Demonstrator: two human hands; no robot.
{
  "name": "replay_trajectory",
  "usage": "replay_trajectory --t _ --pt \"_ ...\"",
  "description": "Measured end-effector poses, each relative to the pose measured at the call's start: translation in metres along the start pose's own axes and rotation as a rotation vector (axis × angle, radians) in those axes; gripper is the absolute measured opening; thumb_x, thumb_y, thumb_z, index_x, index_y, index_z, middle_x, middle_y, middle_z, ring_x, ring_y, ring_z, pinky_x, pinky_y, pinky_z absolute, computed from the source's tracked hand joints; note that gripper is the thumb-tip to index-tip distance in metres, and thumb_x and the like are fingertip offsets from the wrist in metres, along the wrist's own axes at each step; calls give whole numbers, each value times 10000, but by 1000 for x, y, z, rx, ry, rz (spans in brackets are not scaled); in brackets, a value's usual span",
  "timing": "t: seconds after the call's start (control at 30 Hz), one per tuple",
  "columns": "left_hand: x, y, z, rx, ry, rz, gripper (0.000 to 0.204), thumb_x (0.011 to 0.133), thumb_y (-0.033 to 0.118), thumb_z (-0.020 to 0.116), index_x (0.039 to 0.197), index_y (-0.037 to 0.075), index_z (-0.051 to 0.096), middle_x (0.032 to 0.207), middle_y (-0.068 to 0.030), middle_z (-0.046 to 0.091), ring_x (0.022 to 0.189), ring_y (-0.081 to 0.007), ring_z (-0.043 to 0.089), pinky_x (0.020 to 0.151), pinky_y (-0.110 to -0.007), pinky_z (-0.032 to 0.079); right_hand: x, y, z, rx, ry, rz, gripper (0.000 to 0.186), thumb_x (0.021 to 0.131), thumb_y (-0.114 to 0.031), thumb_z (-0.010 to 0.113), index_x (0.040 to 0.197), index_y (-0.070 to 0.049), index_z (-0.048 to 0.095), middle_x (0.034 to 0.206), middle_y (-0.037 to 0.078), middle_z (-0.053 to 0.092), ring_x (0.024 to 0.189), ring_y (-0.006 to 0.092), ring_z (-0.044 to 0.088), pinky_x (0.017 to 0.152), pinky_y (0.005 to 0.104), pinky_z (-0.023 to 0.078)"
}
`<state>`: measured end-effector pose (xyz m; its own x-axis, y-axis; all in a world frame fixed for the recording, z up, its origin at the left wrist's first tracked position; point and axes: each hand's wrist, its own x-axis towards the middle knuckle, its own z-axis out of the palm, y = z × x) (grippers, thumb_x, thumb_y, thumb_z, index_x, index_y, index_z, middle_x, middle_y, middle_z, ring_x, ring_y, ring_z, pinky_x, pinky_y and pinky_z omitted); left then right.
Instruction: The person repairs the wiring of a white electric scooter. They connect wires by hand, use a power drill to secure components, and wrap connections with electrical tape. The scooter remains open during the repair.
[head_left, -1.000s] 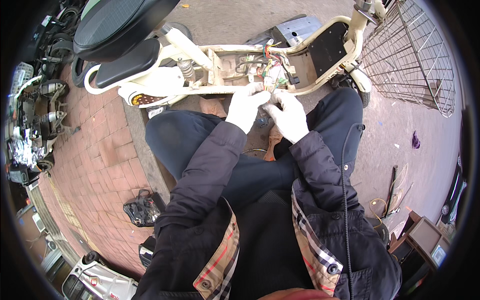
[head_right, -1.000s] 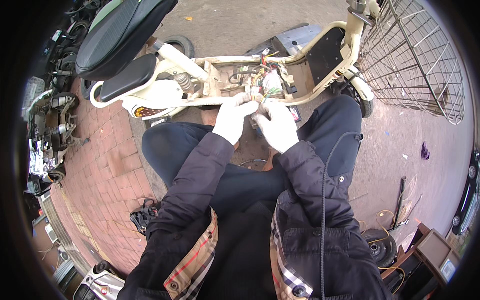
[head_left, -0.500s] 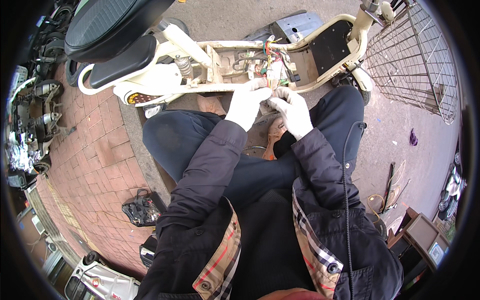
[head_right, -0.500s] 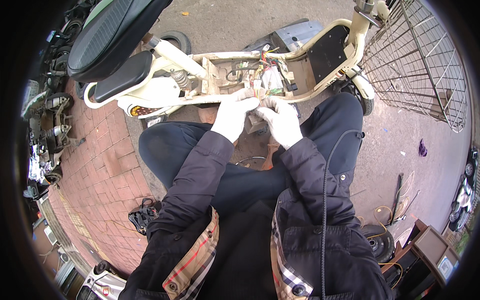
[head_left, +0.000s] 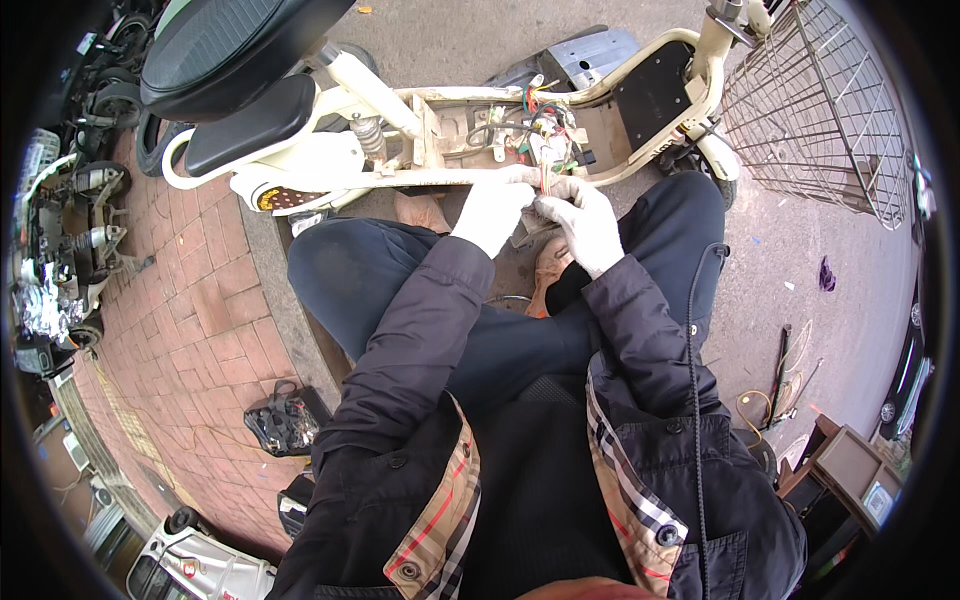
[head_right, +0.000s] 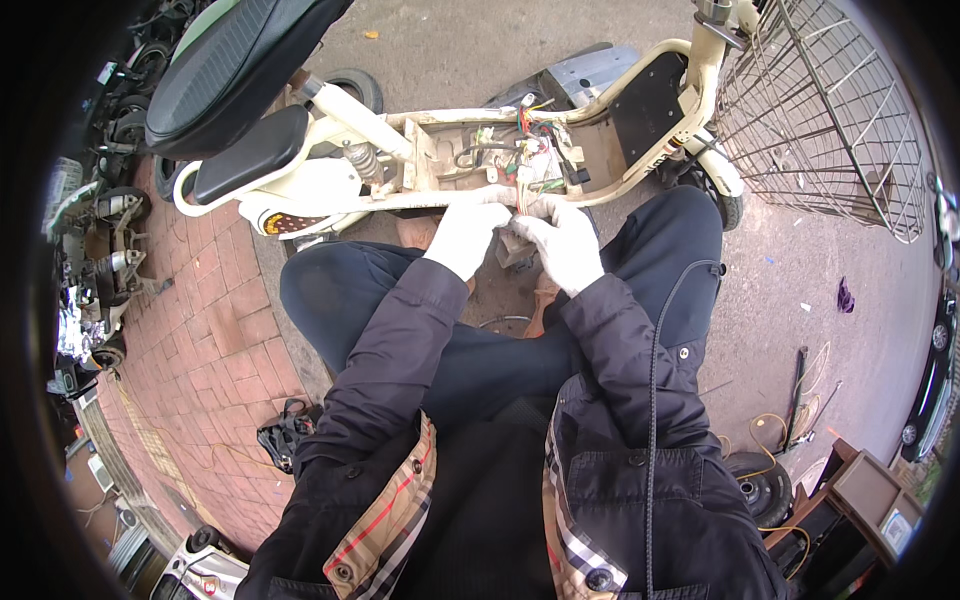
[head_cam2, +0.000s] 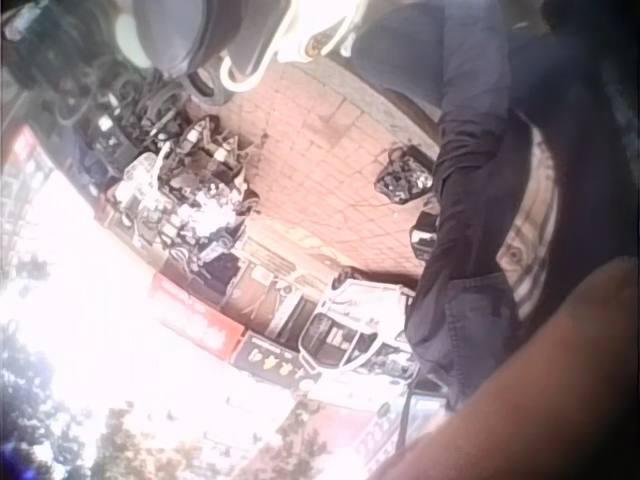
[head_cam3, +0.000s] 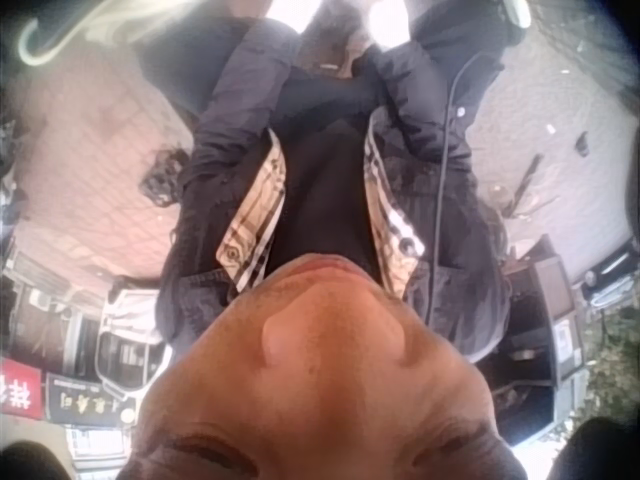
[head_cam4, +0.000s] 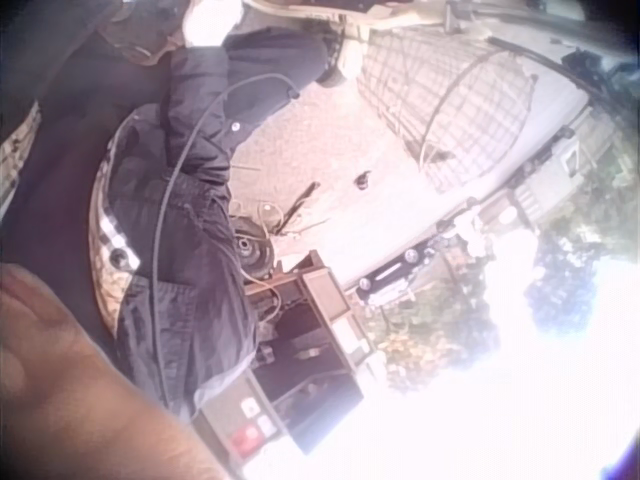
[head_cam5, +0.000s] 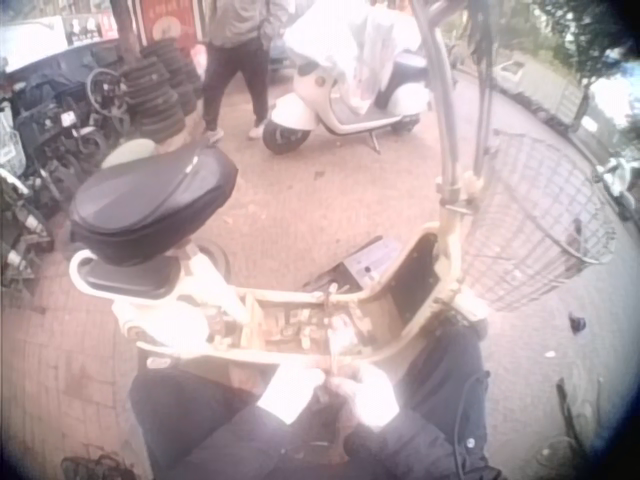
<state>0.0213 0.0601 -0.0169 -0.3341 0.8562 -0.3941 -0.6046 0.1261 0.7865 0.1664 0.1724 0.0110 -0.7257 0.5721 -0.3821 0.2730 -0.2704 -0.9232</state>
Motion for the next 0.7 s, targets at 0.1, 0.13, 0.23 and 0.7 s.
replay_trajectory --t 0.1,0.13,0.23,0.7 --pt "2 -3 1 -57 36 -3 387 912 -22 556 1271 -88 684 1079 -124 765 931 -165 713 837 -272 561 -1 1 -1 -161 13 -60 149 939 -112 774 955 27 723 854 67 747 779 100 672 716 297 544" --pt "2 -4 3 -96 52 9 380 916 -19 560 1269 -88 684 1082 -123 764 927 -166 714 840 -272 560 -2 1 -2 -212 18 -81 162 935 -122 781 953 28 723 845 71 744 778 101 672 714 303 544" --pt "3 -8 5 -166 50 29 332 936 18 597 1240 -45 715 1018 -73 752 859 -146 678 789 -281 539 -3 2 -3 -149 1 -56 185 922 -142 790 963 27 726 828 99 736 771 134 683 717 329 546" --pt "0 -6 7 -120 70 14 199 950 28 672 1132 -22 735 990 -64 750 869 -135 690 791 -272 547 0 11 -3 -316 32 -95 179 925 -143 770 996 18 738 886 121 753 824 181 720 770 339 560"
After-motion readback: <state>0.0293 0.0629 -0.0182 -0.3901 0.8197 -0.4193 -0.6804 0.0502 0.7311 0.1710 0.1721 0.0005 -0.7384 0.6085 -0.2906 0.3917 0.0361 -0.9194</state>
